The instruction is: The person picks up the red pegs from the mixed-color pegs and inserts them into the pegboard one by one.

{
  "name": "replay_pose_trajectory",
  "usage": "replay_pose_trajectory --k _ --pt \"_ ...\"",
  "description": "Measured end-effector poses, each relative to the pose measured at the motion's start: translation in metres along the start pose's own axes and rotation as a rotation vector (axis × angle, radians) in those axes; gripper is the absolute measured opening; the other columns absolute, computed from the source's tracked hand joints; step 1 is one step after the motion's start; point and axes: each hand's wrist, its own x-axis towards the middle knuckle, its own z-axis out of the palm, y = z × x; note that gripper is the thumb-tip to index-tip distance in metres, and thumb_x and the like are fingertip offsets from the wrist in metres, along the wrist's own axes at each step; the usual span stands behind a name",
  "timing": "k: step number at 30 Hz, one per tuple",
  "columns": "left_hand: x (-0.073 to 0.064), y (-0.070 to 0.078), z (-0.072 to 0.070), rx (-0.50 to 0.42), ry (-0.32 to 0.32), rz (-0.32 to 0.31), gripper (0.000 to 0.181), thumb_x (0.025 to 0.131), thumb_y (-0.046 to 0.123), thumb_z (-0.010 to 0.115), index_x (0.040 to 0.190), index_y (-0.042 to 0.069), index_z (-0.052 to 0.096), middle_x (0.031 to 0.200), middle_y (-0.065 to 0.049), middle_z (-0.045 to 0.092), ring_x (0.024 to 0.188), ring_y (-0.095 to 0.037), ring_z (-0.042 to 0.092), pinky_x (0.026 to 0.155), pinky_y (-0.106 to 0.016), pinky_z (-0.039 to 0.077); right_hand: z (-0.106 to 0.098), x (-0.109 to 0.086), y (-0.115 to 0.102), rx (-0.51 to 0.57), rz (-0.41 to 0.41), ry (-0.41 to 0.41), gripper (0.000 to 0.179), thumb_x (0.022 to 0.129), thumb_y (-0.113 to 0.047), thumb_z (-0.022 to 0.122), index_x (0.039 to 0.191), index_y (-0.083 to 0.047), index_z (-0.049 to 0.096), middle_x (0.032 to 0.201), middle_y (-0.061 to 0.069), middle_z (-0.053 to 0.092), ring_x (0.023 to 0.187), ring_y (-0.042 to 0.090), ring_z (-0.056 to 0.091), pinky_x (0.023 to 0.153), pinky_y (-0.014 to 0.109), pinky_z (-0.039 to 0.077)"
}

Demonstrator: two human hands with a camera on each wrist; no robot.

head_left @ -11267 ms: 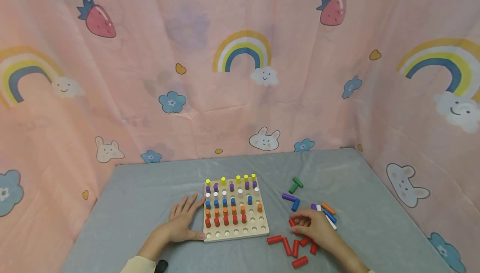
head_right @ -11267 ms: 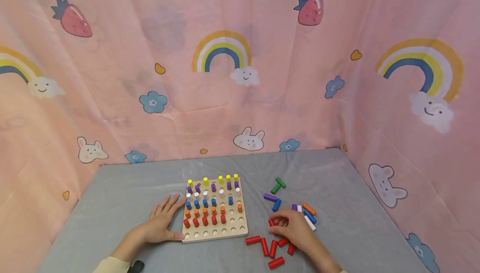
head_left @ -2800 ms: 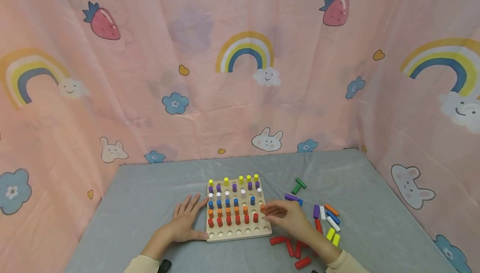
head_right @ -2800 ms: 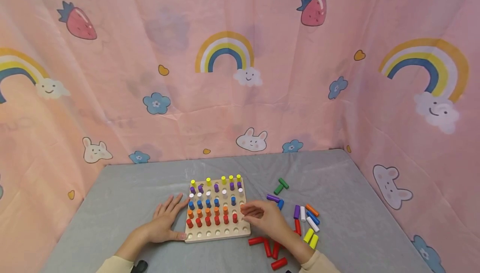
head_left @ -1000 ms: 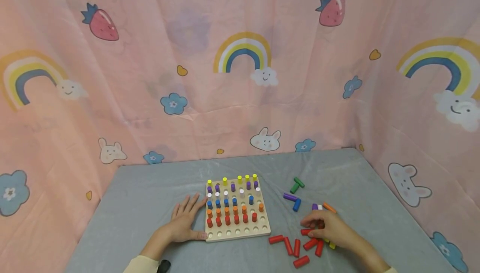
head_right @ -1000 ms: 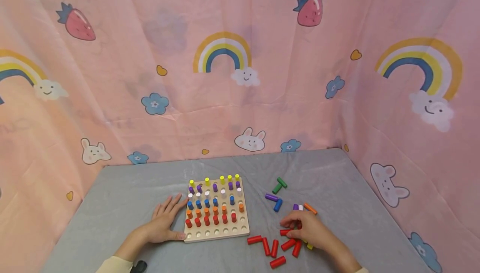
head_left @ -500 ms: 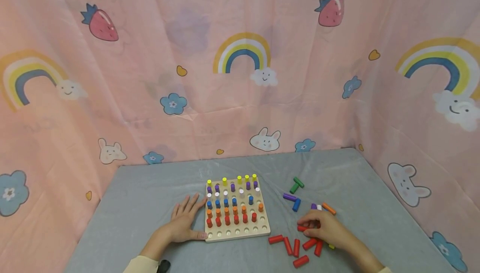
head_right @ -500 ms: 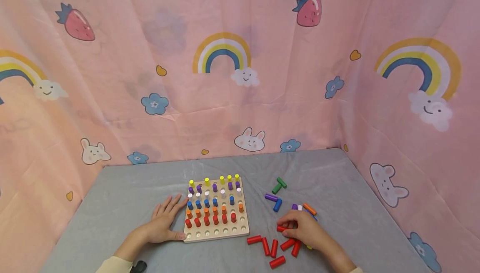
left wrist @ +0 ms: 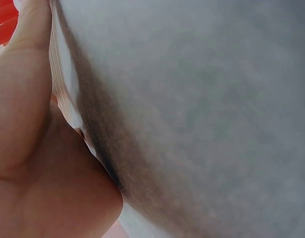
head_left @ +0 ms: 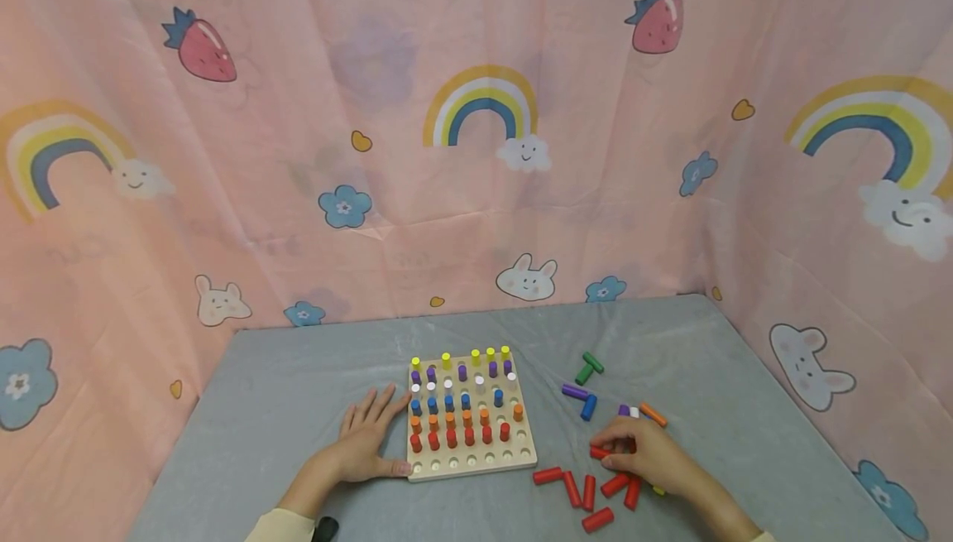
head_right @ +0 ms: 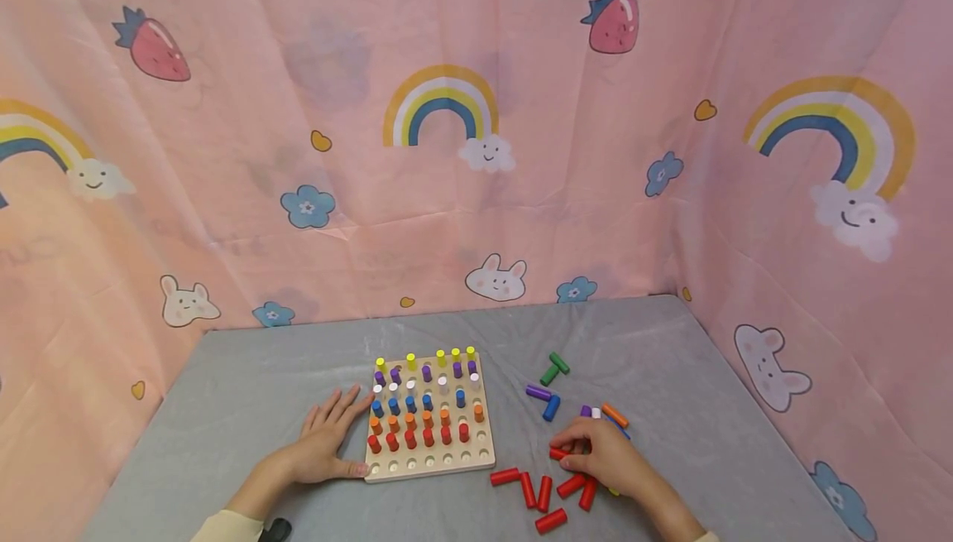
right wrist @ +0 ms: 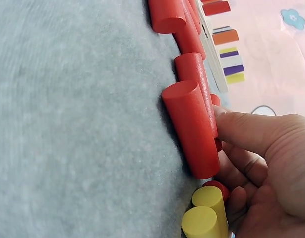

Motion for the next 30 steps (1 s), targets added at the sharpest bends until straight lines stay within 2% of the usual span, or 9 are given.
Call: replay_pose_trajectory --k 4,7,14,22,27,30 --pt "0.003 -0.006 0.005 0.031 0.003 -0.029 0.115 0.066 0.074 0.071 0.158 0.027 0.022 0.168 -0.012 0.010 0.154 -0.044 0.002 0.116 -0.073 0.001 0.001 0.000 0.000 0.005 -0.004 0.002 0.025 0.082 -0.015 0.079 0.106 -0.008 0.076 0.087 0.003 0.066 0.069 0.000 0.053 0.060 0.020 0.046" --pt "0.004 -0.007 0.007 0.037 0.009 -0.032 0.115 0.066 0.074 0.071 0.158 0.026 0.023 0.168 -0.013 0.011 0.154 -0.045 0.003 0.115 -0.073 0.002 0.001 0.000 0.000 0.008 -0.008 0.004 0.025 0.082 -0.015 0.078 0.106 -0.008 0.076 0.087 0.003 0.066 0.069 0.000 0.053 0.060 0.020 0.046" --pt "-0.001 0.006 -0.004 0.053 -0.029 -0.048 0.111 0.070 0.065 0.076 0.158 0.023 0.024 0.167 -0.015 0.011 0.153 -0.047 0.006 0.115 -0.074 0.006 0.000 0.002 0.000 0.002 -0.025 0.005 0.024 0.082 -0.014 0.078 0.105 -0.008 0.076 0.087 0.002 0.066 0.069 0.000 0.054 0.060 0.020 0.046" --pt "0.002 0.000 0.000 0.025 -0.009 -0.019 0.114 0.068 0.074 0.071 0.158 0.024 0.023 0.167 -0.015 0.010 0.153 -0.046 0.003 0.115 -0.074 0.002 -0.001 0.009 -0.008 -0.031 -0.091 0.013 0.020 0.083 -0.019 0.078 0.102 -0.011 0.078 0.090 -0.001 0.068 0.071 -0.001 0.053 0.061 0.020 0.046" --pt "0.001 0.001 -0.001 0.021 -0.012 -0.020 0.113 0.068 0.072 0.072 0.158 0.024 0.023 0.167 -0.016 0.011 0.152 -0.047 0.003 0.115 -0.074 0.002 0.003 0.014 -0.017 -0.049 -0.061 0.004 0.020 0.085 -0.024 0.077 0.102 -0.015 0.078 0.089 -0.003 0.067 0.069 0.000 0.050 0.060 0.020 0.043" --pt "0.000 0.003 -0.004 0.020 -0.011 -0.008 0.113 0.069 0.069 0.074 0.158 0.022 0.024 0.166 -0.019 0.012 0.151 -0.050 0.006 0.113 -0.076 0.003 0.006 0.017 -0.020 -0.041 -0.081 0.009 0.020 0.087 -0.025 0.075 0.104 -0.015 0.077 0.087 -0.003 0.066 0.070 0.000 0.050 0.061 0.020 0.044"
